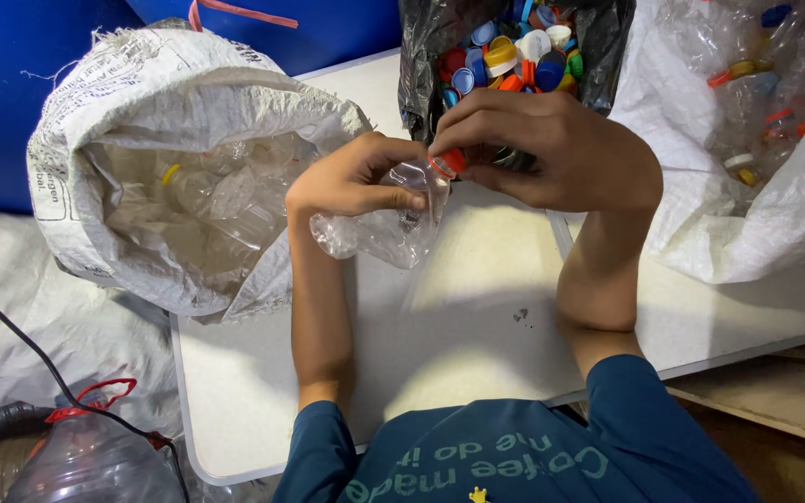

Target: The person sorts plastic bottles from a white sack, removes the caps, and places the caps into a black bag. The person then screws the caps back onto the bottles and places the bottles back into the white sack.

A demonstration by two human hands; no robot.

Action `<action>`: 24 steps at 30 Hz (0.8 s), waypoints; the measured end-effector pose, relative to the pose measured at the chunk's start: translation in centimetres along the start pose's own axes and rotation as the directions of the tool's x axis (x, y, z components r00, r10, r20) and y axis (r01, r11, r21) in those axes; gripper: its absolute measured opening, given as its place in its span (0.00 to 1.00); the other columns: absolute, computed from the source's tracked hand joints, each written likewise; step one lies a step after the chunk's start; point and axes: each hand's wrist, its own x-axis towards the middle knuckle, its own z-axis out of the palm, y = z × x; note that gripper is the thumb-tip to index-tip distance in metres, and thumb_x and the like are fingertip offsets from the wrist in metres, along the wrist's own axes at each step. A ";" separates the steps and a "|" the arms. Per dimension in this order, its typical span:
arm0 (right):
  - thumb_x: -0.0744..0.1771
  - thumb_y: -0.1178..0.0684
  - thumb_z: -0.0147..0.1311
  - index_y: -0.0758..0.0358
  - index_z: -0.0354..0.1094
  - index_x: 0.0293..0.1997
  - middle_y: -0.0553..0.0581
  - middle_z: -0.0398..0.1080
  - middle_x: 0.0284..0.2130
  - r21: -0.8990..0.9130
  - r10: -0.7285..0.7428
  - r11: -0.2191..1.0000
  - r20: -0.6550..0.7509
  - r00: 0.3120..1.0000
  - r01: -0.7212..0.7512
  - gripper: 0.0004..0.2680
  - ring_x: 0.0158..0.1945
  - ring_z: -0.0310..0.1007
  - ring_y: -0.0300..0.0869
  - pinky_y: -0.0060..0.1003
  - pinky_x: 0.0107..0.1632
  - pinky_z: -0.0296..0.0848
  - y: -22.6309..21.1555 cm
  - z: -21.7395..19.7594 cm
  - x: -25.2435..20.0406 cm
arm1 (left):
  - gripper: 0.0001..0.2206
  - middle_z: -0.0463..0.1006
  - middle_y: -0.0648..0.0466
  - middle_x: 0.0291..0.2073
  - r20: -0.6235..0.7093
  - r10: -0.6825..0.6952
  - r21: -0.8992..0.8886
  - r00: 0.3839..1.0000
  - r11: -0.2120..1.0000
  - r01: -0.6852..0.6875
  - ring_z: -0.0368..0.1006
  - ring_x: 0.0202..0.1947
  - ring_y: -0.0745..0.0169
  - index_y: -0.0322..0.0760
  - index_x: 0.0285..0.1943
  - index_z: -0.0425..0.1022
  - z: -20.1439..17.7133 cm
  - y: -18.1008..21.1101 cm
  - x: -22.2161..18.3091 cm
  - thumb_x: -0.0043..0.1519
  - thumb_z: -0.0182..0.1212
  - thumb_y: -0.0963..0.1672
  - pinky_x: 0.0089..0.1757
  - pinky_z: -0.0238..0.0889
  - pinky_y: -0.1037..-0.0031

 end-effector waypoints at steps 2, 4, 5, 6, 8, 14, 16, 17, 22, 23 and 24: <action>0.66 0.61 0.64 0.64 0.66 0.58 0.60 0.72 0.52 0.004 -0.004 1.000 -0.024 1.000 0.004 0.15 0.50 0.77 0.51 0.41 0.51 0.76 0.0 -0.3 0.1 | 0.18 0.83 0.52 0.44 -0.029 -0.041 -0.001 0.999 0.999 0.041 0.76 0.45 0.70 0.28 0.61 0.74 0.5 1.4 -0.2 0.64 0.69 0.42 0.48 0.72 0.73; 0.66 0.62 0.66 0.64 0.68 0.56 0.59 0.73 0.51 0.010 -0.008 1.000 -0.043 0.999 0.008 0.14 0.49 0.78 0.50 0.40 0.51 0.77 0.3 -0.5 0.1 | 0.17 0.83 0.53 0.44 -0.060 -0.081 -0.007 0.995 0.997 0.081 0.78 0.45 0.70 0.30 0.61 0.74 0.8 2.3 -0.3 0.64 0.68 0.42 0.48 0.74 0.73; 0.66 0.61 0.66 0.65 0.69 0.56 0.60 0.73 0.51 0.010 -0.009 1.000 -0.050 0.999 0.009 0.14 0.49 0.78 0.50 0.40 0.51 0.77 0.5 -0.5 0.0 | 0.17 0.82 0.52 0.47 -0.097 0.021 0.086 0.995 0.996 -0.013 0.78 0.50 0.66 0.30 0.61 0.74 0.8 2.4 -0.3 0.65 0.68 0.41 0.51 0.73 0.73; 0.66 0.61 0.67 0.65 0.69 0.56 0.60 0.73 0.51 0.013 -0.012 1.000 -0.054 0.998 0.013 0.15 0.50 0.78 0.51 0.40 0.51 0.76 0.7 -0.4 -0.1 | 0.17 0.80 0.50 0.51 -0.127 0.126 0.180 0.984 0.978 -0.102 0.77 0.54 0.61 0.31 0.61 0.73 1.0 2.5 -0.4 0.65 0.68 0.40 0.53 0.73 0.72; 0.66 0.60 0.67 0.65 0.69 0.57 0.61 0.73 0.51 -0.009 -0.005 1.000 -0.060 0.998 0.005 0.15 0.50 0.78 0.51 0.41 0.52 0.76 1.0 -0.2 -0.1 | 0.19 0.80 0.49 0.51 -0.172 0.141 0.265 0.975 0.960 -0.092 0.78 0.52 0.57 0.30 0.62 0.72 1.5 3.4 -0.1 0.63 0.70 0.40 0.50 0.72 0.71; 0.66 0.56 0.64 0.67 0.72 0.54 0.61 0.76 0.43 -0.078 0.164 0.984 0.003 0.987 -0.163 0.12 0.45 0.78 0.51 0.41 0.48 0.75 2.6 2.2 0.8 | 0.18 0.82 0.45 0.45 -0.263 0.023 0.446 0.965 0.889 0.100 0.80 0.46 0.47 0.31 0.54 0.74 2.3 1.7 1.1 0.57 0.73 0.41 0.43 0.73 0.65; 0.66 0.55 0.62 0.68 0.73 0.52 0.62 0.76 0.41 -0.108 0.234 0.967 0.034 0.972 -0.229 0.11 0.42 0.78 0.52 0.41 0.46 0.75 3.6 3.5 1.3 | 0.18 0.83 0.43 0.44 -0.272 0.035 0.532 0.962 0.838 0.120 0.79 0.46 0.43 0.31 0.52 0.75 2.3 -0.2 1.5 0.55 0.75 0.41 0.45 0.72 0.61; 0.66 0.54 0.62 0.68 0.74 0.49 0.63 0.77 0.39 -0.114 0.348 0.934 0.075 0.935 -0.338 0.10 0.41 0.79 0.51 0.42 0.45 0.75 4.1 4.1 1.5 | 0.19 0.82 0.41 0.42 -0.301 -0.060 0.552 0.952 0.803 0.225 0.77 0.45 0.41 0.31 0.51 0.76 2.3 -0.9 1.7 0.53 0.76 0.42 0.44 0.71 0.60; 0.64 0.55 0.60 0.67 0.77 0.42 0.63 0.78 0.34 -0.208 0.536 0.843 0.264 0.802 -0.496 0.08 0.39 0.79 0.53 0.46 0.44 0.75 7.5 7.2 1.8 | 0.20 0.83 0.43 0.41 -0.262 -0.297 0.547 0.918 0.738 0.395 0.79 0.44 0.43 0.34 0.48 0.80 2.7 -6.4 2.8 0.47 0.76 0.42 0.45 0.71 0.61; 0.62 0.55 0.60 0.66 0.77 0.42 0.65 0.78 0.33 -0.234 0.582 0.813 0.314 0.750 -0.533 0.09 0.37 0.79 0.55 0.47 0.42 0.75 7.9 7.8 1.9 | 0.21 0.82 0.43 0.40 -0.253 -0.349 0.558 0.902 0.709 0.430 0.78 0.45 0.43 0.33 0.46 0.80 2.8 -7.3 3.0 0.43 0.78 0.41 0.45 0.71 0.61; 0.61 0.56 0.60 0.66 0.78 0.42 0.66 0.77 0.32 -0.263 0.623 0.782 0.361 0.694 -0.565 0.10 0.34 0.78 0.56 0.48 0.39 0.75 8.3 8.3 2.1 | 0.23 0.82 0.42 0.40 -0.245 -0.399 0.570 0.884 0.678 0.464 0.78 0.45 0.43 0.33 0.45 0.80 2.8 -8.2 3.2 0.39 0.80 0.41 0.45 0.71 0.62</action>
